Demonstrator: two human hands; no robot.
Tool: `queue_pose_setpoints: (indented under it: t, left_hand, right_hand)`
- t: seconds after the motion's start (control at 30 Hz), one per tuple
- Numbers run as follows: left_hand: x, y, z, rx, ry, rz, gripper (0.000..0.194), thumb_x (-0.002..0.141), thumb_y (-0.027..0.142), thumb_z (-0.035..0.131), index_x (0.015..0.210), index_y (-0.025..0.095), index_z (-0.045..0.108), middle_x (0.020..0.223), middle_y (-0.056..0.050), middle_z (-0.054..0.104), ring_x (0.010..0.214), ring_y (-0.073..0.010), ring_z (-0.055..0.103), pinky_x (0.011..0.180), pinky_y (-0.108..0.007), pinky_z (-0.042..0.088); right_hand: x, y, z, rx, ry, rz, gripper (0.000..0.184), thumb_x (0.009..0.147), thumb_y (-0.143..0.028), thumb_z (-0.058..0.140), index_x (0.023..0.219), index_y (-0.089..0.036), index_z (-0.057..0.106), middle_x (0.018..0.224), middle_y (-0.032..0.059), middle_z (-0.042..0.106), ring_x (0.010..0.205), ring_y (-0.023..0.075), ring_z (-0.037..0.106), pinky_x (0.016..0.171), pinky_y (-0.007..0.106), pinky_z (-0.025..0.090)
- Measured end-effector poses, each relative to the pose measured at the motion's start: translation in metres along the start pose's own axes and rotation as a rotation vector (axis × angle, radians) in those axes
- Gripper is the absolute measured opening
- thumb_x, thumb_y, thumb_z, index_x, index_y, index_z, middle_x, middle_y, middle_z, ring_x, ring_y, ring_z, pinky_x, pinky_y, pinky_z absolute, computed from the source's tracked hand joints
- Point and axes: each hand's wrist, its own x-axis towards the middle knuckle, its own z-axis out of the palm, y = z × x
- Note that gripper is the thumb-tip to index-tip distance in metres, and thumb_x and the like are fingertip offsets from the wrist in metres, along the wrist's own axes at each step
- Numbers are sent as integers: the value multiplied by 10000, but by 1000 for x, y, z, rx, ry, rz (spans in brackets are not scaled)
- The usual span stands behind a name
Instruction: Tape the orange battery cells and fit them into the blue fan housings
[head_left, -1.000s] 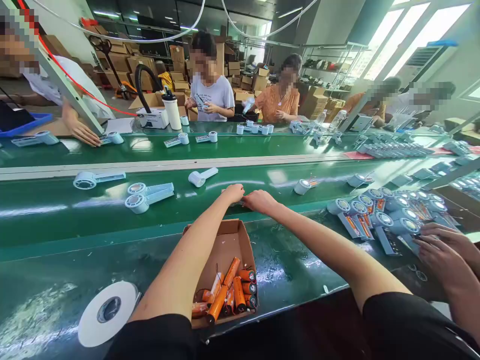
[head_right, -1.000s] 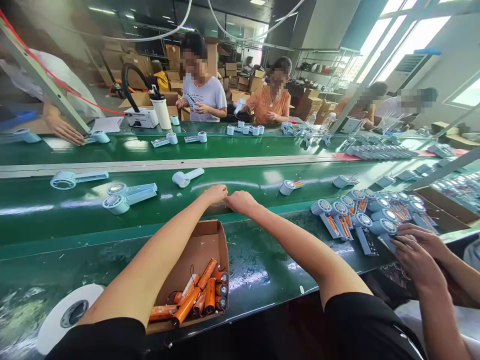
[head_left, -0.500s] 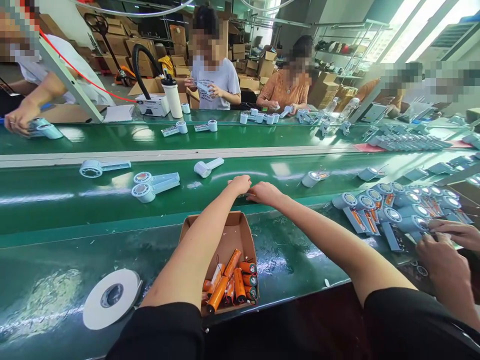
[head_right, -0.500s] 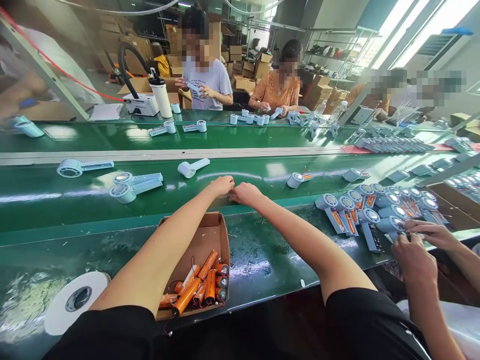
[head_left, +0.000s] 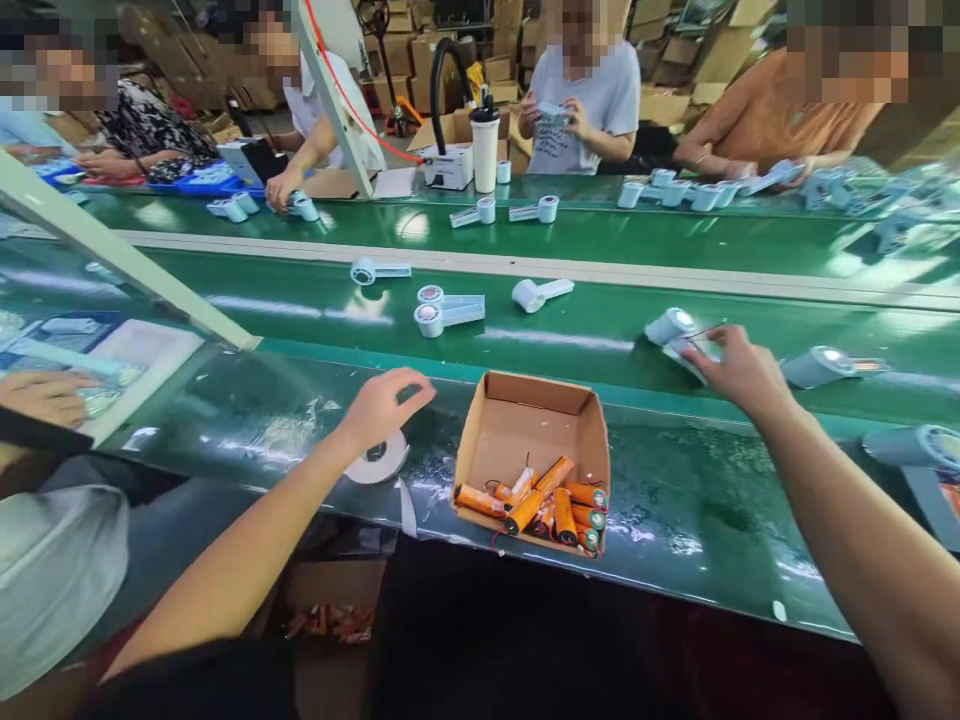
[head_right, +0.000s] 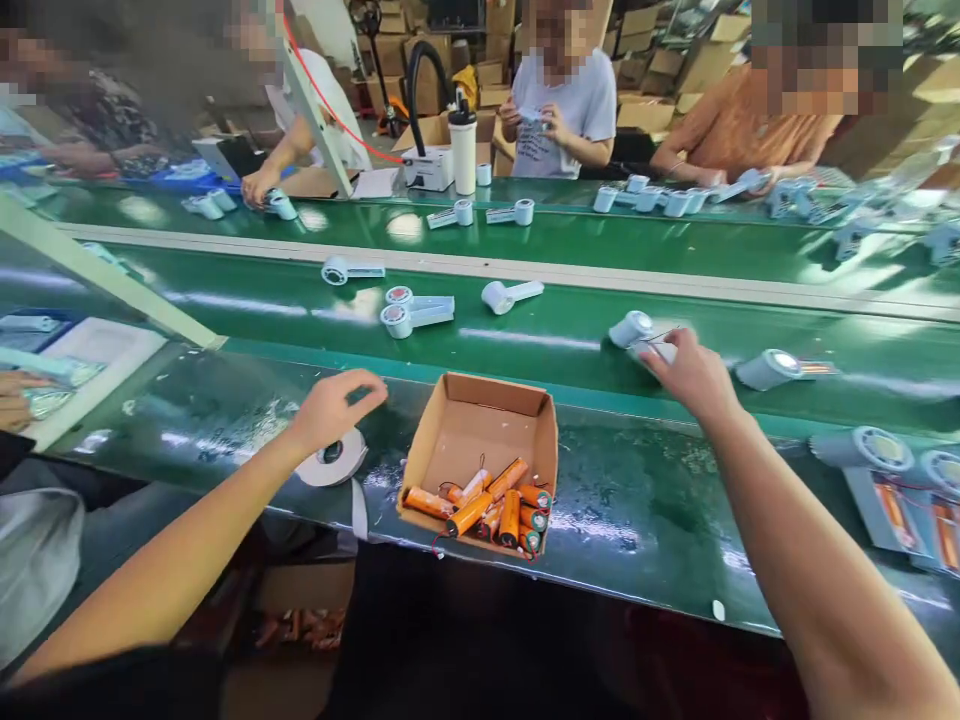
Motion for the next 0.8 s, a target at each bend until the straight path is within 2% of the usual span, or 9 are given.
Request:
queue_pose_setpoints:
  t: [0.1,0.2,0.27,0.33,0.47,0.57,0.67,0.73,0.8]
  left_hand:
    - [-103,-63,-19,223,-4,36,467,972,611,553,1176,244,756,1237,-107,773,1215,-330,674,1063,-468,551]
    - [-149,-82,-14,342,-11,145,391,982,457,582,1300,273,713,1400,-109,704,1266,-327,646,1088,-503,549]
    - [-149,-72,-6,373,25,188,287,979,354,585,1209,269,733,1361,-113,717,1264,-334,632,1085,-532,551]
    - [-137,-48,-1,360,78,250,218,970,302,601,1147,241,712,1295,-127,732,1263,-347,616,1070,-554,559]
    - [-123,6,-3,259,290,362,333,933,215,677,1252,237,586,1261,-123,717,1409,-364,527,1113,-597,538]
    - [-127,23,-9,226,394,404,454,888,127,696,1297,271,563,1246,-95,714,1513,-376,443,1179,-649,490]
    - [-133,18,-4,169,463,273,421,900,100,643,1281,273,597,1223,-91,717,1530,-387,433,1181,-640,507]
    - [-138,14,7,51,482,115,367,932,158,643,1279,267,596,1244,-99,706,1498,-384,482,1069,-556,617]
    - [-141,15,20,-24,458,16,348,969,231,638,1307,264,563,1286,-112,682,1460,-370,526,941,-474,679]
  right_hand:
    - [-31,-7,-14,174,-12,87,326,986,-329,684,1256,-147,684,1198,269,761,1013,296,739,821,392,506]
    - [-65,-52,-32,423,-61,-94,233,952,-372,690,1110,-208,737,1059,169,800,908,260,740,815,388,536]
    - [-88,-98,-40,583,-173,-300,319,942,-489,664,1064,-211,763,965,123,803,823,239,730,765,372,554]
    - [-110,-147,-45,701,-392,-515,411,958,-572,622,1078,-211,778,923,85,801,777,212,721,723,336,553]
    - [-153,-218,-48,818,-797,-711,537,925,-595,723,1245,-164,742,745,12,758,641,160,670,608,263,471]
    - [-184,-232,-49,932,-1067,-851,420,970,-576,685,901,-169,763,609,-25,672,512,106,557,517,239,371]
    - [-205,-226,-50,954,-1241,-1127,572,1033,-569,592,603,-193,623,530,-27,586,473,88,461,489,257,293]
    - [-207,-220,-51,858,-1229,-1208,512,1000,-579,653,650,-205,672,546,-24,600,495,100,474,505,271,286]
    - [-198,-218,-49,721,-1066,-1057,380,989,-543,692,801,-217,750,648,-5,680,569,123,560,547,266,326]
